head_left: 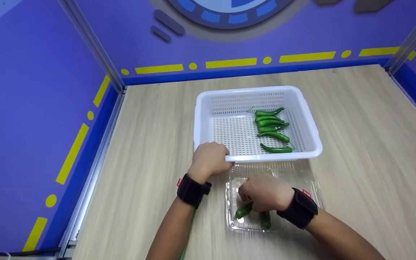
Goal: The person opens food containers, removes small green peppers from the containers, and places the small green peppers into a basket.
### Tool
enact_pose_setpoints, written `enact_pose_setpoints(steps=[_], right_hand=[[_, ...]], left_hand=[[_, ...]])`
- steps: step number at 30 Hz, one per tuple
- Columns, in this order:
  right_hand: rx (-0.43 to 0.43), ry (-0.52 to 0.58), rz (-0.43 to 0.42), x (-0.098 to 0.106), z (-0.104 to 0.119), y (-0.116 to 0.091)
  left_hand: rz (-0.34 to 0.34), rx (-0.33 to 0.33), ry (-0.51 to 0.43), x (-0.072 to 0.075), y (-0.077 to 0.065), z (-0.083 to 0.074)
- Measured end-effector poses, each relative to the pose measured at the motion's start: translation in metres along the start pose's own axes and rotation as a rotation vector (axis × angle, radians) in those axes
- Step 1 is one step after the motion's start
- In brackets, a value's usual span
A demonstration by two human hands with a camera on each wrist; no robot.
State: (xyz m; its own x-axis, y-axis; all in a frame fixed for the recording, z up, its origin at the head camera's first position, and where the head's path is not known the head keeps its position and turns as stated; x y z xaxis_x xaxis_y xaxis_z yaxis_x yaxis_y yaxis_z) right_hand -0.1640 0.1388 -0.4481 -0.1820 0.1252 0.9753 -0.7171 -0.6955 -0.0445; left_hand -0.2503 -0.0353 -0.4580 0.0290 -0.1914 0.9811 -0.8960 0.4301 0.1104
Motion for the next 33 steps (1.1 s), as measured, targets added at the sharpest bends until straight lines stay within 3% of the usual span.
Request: enact_pose_setpoints(steps=[11,16,23,33], right_hand=[[0.021,-0.136,0.019,-0.001,0.000,0.007],[-0.007,-0.166,0.055,-0.003,0.001,0.009],[0.047,-0.270,-0.004,-0.006,0.001,0.009],[0.008,-0.197,0.020,-0.003,-0.001,0.007]], left_hand=[[0.005,0.005,-0.022,0.001,0.000,-0.001],[0.025,0.001,-0.021,0.001,0.000,-0.001],[0.024,0.005,-0.019,0.001,0.000,0.000],[0.015,-0.001,-0.022,0.003,-0.001,-0.001]])
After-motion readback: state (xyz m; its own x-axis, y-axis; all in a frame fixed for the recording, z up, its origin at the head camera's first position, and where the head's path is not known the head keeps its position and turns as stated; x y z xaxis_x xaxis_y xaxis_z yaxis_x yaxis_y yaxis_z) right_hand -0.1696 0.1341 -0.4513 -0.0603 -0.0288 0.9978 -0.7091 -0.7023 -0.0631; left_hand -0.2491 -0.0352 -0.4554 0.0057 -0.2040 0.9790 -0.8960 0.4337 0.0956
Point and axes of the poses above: each hand's wrist, its own y-axis towards the middle knuckle, its own x-axis out of the back of the hand, z = x × y, the point moved 1 cm from there along y, towards the middle knuckle, and after that the axes turned 10 degrees about -z, right-handed, at the moved point
